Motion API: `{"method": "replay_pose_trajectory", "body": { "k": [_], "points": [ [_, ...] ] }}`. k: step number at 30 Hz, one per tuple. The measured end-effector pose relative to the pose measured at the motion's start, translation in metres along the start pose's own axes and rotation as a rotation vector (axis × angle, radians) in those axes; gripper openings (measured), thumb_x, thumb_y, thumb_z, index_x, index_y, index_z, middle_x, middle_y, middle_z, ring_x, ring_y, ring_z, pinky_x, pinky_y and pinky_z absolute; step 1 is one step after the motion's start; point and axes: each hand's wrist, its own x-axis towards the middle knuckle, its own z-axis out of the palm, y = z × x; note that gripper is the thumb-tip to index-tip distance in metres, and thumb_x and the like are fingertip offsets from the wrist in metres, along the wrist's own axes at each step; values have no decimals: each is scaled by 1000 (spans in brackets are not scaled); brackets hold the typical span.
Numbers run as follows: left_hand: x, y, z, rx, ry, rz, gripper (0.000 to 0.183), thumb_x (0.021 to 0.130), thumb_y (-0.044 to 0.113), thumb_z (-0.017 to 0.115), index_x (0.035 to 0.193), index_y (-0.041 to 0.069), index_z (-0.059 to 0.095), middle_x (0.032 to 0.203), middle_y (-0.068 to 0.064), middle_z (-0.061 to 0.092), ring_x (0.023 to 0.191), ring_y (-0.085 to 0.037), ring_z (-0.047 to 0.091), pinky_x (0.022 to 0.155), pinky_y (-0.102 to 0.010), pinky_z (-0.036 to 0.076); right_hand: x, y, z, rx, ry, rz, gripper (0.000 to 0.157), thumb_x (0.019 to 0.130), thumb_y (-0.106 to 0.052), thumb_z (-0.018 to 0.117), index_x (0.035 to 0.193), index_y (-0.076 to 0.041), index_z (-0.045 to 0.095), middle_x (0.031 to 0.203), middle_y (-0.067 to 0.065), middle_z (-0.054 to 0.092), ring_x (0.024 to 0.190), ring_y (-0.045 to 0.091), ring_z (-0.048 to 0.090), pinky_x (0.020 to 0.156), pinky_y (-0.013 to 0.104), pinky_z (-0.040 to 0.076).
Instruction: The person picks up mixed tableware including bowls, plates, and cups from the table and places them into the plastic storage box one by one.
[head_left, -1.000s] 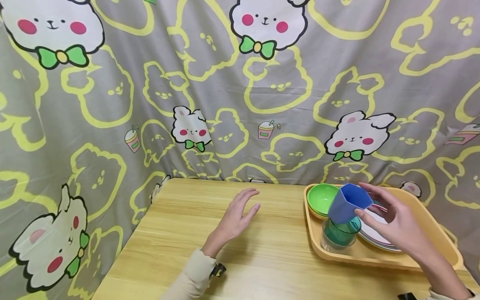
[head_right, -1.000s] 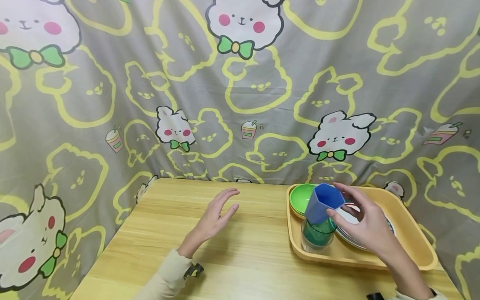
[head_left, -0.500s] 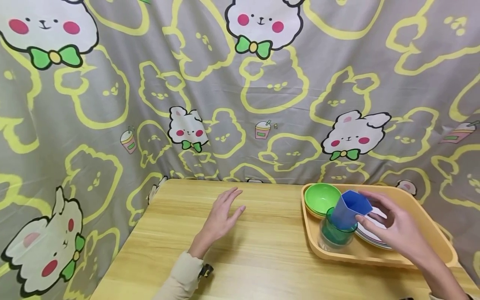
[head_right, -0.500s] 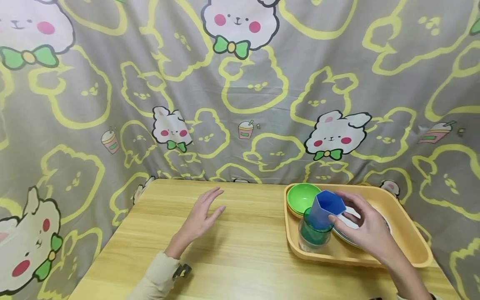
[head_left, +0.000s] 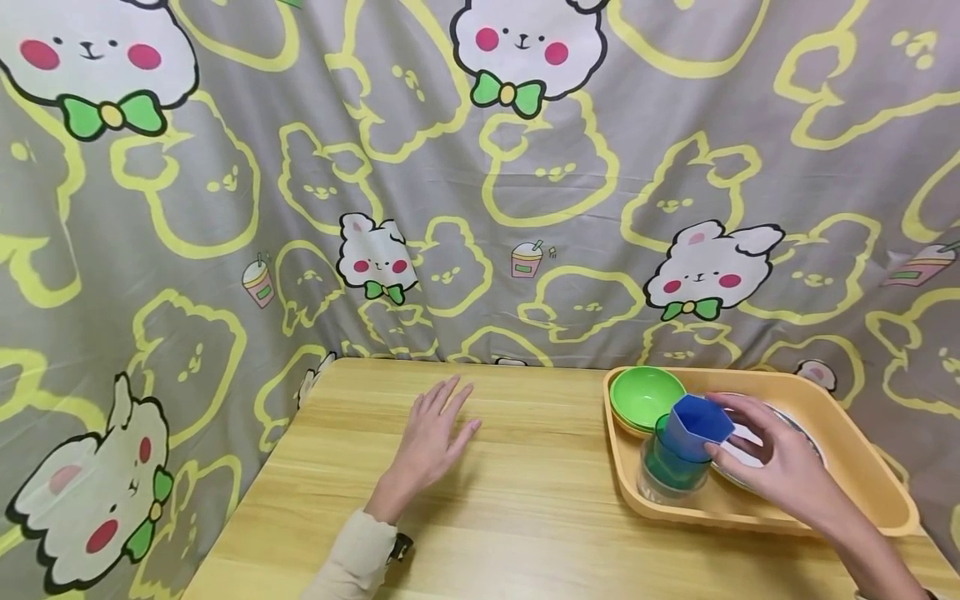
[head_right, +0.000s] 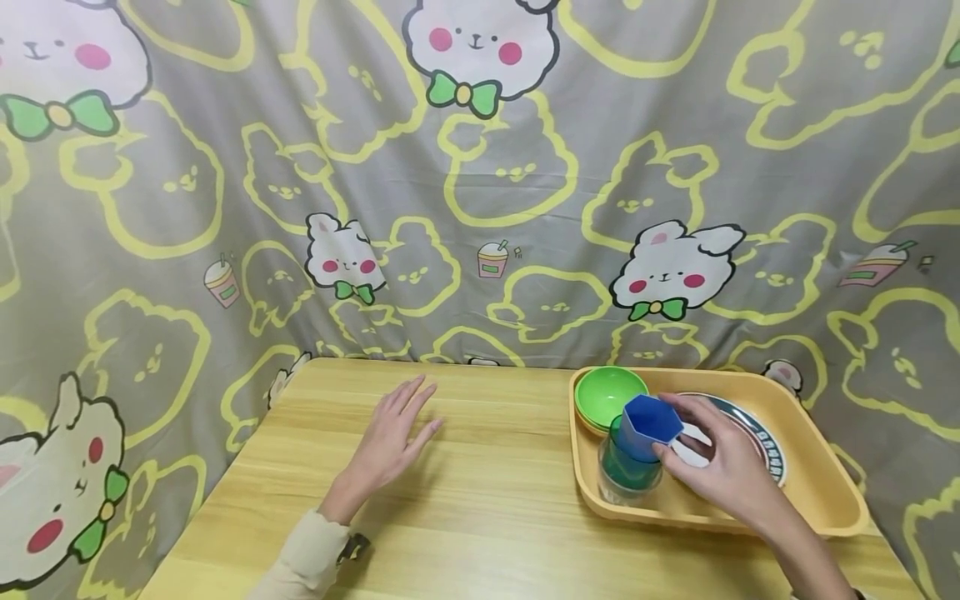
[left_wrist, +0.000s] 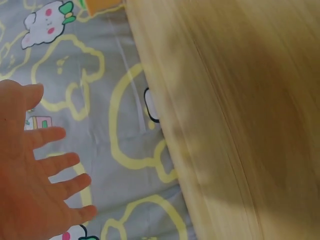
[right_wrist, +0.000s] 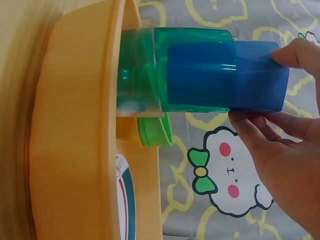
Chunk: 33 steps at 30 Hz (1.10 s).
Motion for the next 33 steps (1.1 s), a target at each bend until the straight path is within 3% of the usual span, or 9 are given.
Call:
{"method": "replay_pose_trajectory", "body": {
  "k": [10,17,28,33],
  "points": [
    [-4,-8,-3,64,-53,-57,65,106,53,46,159,17,39,165,-12,31,148,-39,31,120,-65,21,0,4,6,-53,6,-34,60,78,3,86,133,-4,63,124,8,60,114,-7,53,89,3,45],
    [-13,-15,-2,56,-63,-81,64,105,48,54,157,15,42,165,-13,31,148,-41,32,119,-67,21,-2,7,13,-123,-8,-38,55,77,-8,91,126,-3,66,122,10,63,112,-10,51,88,3,44],
    [-21,-29,-6,53,-73,-88,66,104,48,55,157,12,41,164,-15,33,147,-41,32,119,-67,20,-3,8,15,-84,-80,-16,48,84,-9,86,127,-4,65,123,9,62,111,-10,53,90,3,45],
    [-18,-36,-9,-5,-53,-73,65,104,46,55,156,9,42,161,-18,36,145,-45,35,118,-68,22,-5,11,13,-68,-59,-13,51,86,-6,83,133,-7,63,126,7,63,113,-8,55,91,4,45]
  ]
}}
